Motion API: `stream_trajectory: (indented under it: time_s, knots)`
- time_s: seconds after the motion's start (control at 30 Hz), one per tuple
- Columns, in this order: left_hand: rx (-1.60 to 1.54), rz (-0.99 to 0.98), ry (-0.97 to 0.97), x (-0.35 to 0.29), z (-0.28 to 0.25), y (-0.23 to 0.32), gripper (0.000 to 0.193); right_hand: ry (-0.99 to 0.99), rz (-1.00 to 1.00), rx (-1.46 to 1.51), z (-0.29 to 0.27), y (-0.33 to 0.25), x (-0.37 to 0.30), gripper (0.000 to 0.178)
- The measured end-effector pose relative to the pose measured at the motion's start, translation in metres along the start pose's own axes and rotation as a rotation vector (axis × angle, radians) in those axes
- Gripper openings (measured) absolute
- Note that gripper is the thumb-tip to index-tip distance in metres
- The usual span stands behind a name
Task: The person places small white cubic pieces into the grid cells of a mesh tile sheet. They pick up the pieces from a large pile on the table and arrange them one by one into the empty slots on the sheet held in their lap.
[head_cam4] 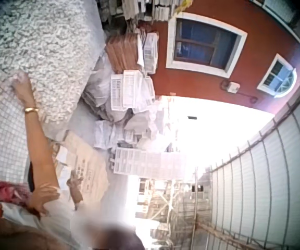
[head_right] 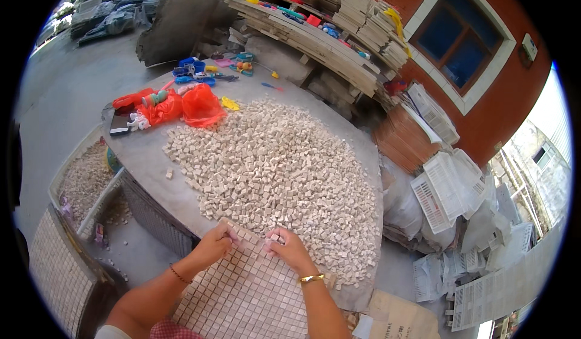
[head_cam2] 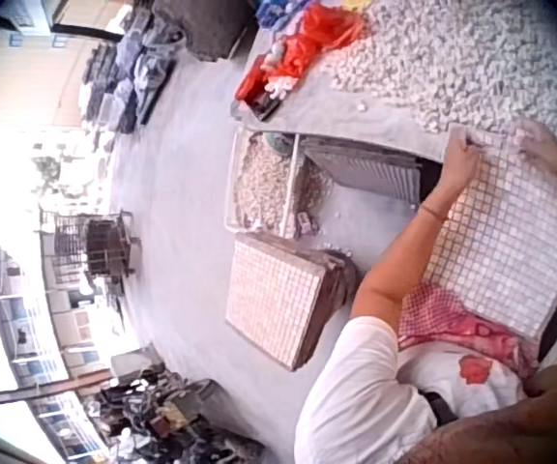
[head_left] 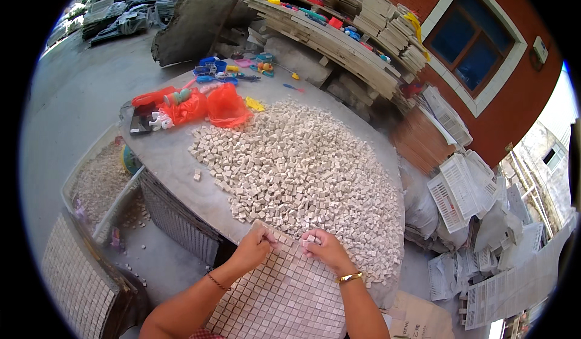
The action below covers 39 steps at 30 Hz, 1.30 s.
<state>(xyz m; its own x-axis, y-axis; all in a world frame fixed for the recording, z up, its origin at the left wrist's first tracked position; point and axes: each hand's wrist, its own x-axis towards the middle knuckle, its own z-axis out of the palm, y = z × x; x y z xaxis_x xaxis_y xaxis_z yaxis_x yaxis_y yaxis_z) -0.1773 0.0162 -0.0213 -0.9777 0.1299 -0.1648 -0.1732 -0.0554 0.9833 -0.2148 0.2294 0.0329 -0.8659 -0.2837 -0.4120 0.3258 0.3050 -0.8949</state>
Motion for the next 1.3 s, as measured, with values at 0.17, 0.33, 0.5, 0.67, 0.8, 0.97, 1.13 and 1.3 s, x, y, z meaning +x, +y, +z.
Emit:
stream_trajectory:
  time_s: [0.17,0.33,0.5,0.67,0.8,0.97,1.13,1.3]
  knots:
    - [0.186,0.126,-0.033,0.011,-0.006,0.015,0.023,0.044,-0.136,-0.199,0.0,0.013,0.012,0.014]
    - [0.195,0.234,-0.102,0.016,0.001,0.004,0.026,0.09,-0.356,-0.649,0.01,0.007,0.017,0.018]
    - [0.222,0.221,-0.128,0.016,0.007,0.007,0.027,0.126,-0.424,-0.687,0.01,0.013,0.022,0.018]
    - [-0.153,0.012,-0.245,0.016,0.002,0.011,0.027,0.161,-0.456,-0.776,0.011,0.012,0.023,0.018]
    - [-0.351,-0.062,-0.295,0.015,-0.007,0.007,0.023,0.007,-0.382,-0.706,0.008,0.001,0.02,0.019]
    - [-0.085,0.091,-0.247,0.022,-0.003,0.003,0.017,0.017,-0.376,-0.648,0.008,0.007,0.022,0.018]
    - [0.066,0.249,-0.232,0.019,-0.002,-0.001,0.02,0.186,-0.407,-0.771,0.017,0.009,0.02,0.019]
    - [0.284,0.267,-0.236,0.012,0.003,0.003,0.038,0.181,-0.447,-0.857,0.019,0.012,0.021,0.019]
